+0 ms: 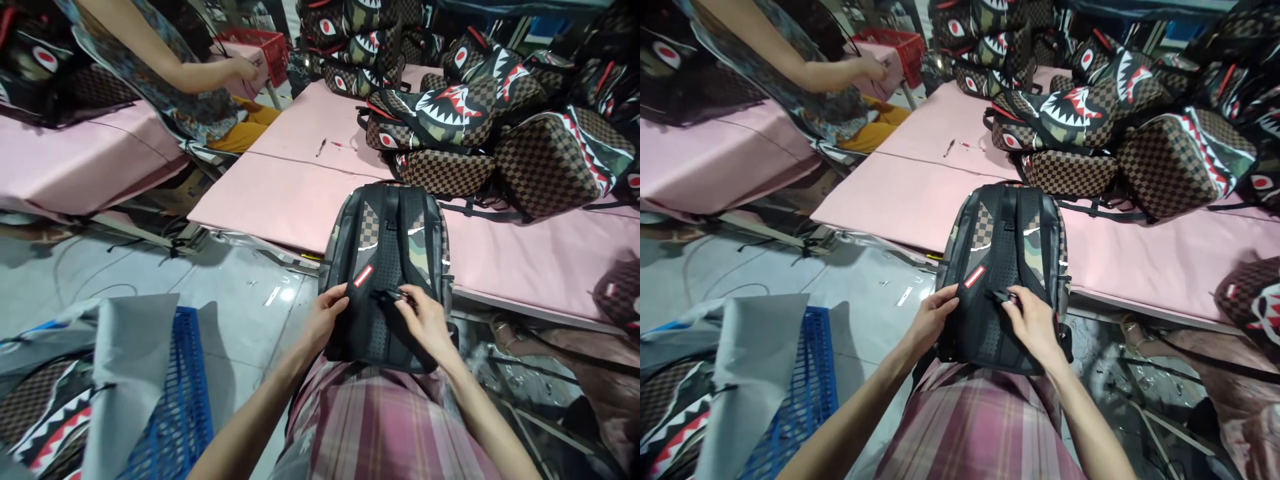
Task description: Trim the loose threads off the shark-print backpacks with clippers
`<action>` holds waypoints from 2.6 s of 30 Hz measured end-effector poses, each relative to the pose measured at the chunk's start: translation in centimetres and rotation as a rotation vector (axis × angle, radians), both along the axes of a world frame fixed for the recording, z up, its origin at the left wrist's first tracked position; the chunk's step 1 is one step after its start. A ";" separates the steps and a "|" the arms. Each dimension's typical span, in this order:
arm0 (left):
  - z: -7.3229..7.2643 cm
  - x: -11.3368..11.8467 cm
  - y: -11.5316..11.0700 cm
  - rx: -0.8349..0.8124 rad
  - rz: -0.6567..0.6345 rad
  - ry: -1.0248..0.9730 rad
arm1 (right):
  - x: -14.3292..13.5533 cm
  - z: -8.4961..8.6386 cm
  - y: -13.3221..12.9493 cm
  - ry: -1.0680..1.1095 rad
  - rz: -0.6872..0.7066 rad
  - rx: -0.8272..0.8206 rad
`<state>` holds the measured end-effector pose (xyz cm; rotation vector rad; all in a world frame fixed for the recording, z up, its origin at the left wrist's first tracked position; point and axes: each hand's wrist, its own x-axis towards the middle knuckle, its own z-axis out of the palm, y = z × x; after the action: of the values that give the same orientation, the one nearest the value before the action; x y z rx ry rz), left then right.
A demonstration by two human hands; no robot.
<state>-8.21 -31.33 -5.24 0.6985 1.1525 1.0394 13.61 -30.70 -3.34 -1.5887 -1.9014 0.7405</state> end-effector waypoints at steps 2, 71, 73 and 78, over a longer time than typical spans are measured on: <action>0.0 -0.1 0.0 0.015 -0.028 -0.040 | -3.8 -1.0 0.5 0.092 0.046 0.062; 2.6 11.5 13.0 -0.044 -0.228 -0.289 | 6.1 4.8 6.2 -0.244 -0.199 0.431; 2.7 11.5 12.9 -0.022 -0.221 -0.278 | 5.8 5.4 6.6 -0.356 -0.158 0.514; 3.0 11.7 12.8 0.017 -0.199 -0.247 | 5.3 6.0 7.3 -0.583 -0.116 0.579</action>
<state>3.48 -18.57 -2.21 0.6636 0.8441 0.9382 18.87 -23.45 2.62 -1.5977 -2.1124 -0.3565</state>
